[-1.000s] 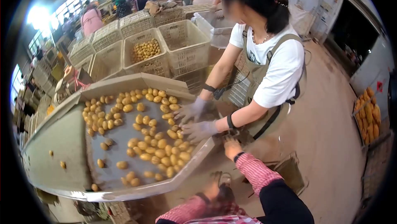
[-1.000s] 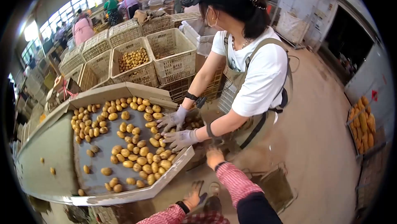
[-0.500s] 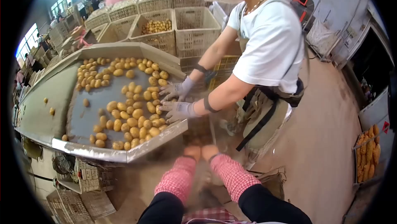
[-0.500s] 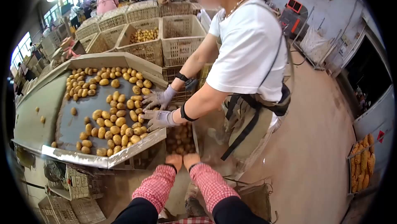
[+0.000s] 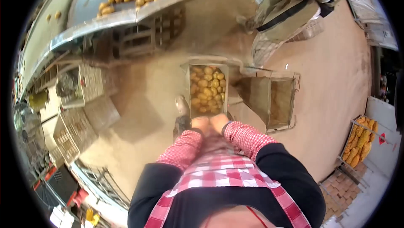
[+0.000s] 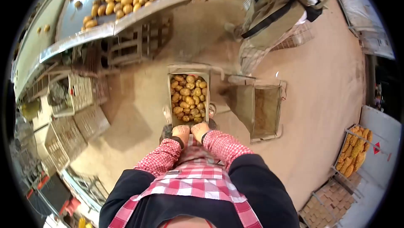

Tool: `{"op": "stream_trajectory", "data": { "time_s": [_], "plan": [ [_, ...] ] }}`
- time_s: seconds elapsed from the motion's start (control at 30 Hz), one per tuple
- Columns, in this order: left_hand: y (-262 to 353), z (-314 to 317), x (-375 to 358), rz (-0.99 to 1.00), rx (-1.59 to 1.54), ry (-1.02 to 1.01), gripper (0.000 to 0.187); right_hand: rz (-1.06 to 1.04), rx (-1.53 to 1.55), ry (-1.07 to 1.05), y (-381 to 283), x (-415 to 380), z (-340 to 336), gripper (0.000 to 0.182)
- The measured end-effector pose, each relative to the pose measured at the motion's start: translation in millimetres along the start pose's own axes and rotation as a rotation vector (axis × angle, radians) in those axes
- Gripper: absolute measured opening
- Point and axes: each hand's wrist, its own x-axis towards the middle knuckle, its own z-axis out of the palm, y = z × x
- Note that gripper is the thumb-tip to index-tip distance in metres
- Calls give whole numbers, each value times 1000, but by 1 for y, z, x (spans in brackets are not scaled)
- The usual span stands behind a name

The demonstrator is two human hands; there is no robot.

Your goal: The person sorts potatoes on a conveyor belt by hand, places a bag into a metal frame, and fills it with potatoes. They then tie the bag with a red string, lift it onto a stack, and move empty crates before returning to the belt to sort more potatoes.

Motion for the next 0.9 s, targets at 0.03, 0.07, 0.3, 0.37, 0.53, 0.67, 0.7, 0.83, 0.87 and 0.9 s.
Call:
{"op": "stream_trajectory", "data": {
  "time_s": [0.03, 0.07, 0.3, 0.37, 0.53, 0.67, 0.7, 0.83, 0.87, 0.9],
  "plan": [
    [10, 16, -10, -20, -29, -30, 17, -101, -75, -123, 4, -7, -8, 17],
    [21, 28, -16, -65, -143, -54, 18, -210, -155, -239, 10, -13, -15, 17],
    [48, 106, -32, -168, -652, 206, 45, -462, -126, -122, 44, -62, -8, 18],
    [42, 64, -51, -220, -644, 637, 48, -537, -62, 12, 60, -62, -27, 25],
    [-65, 18, -4, -708, -1019, 988, 75, -348, 61, 278, 96, -94, -57, 43],
    [-145, 92, 75, -469, -1039, 31, 30, 10, 410, 363, 121, -90, -10, 43],
    [-154, 111, 86, -274, -687, -40, 25, 33, 419, 399, 127, -84, 2, 36],
    [-129, 80, 72, -23, -297, -197, 17, 673, 615, 400, 125, -85, 101, 21],
    [-116, 48, 57, 190, 20, -231, 17, 671, 602, 401, 118, -87, 85, 21],
    [-115, 47, 47, 209, 45, -195, 17, 636, 484, 141, 114, -93, 64, 23]
  ]
}}
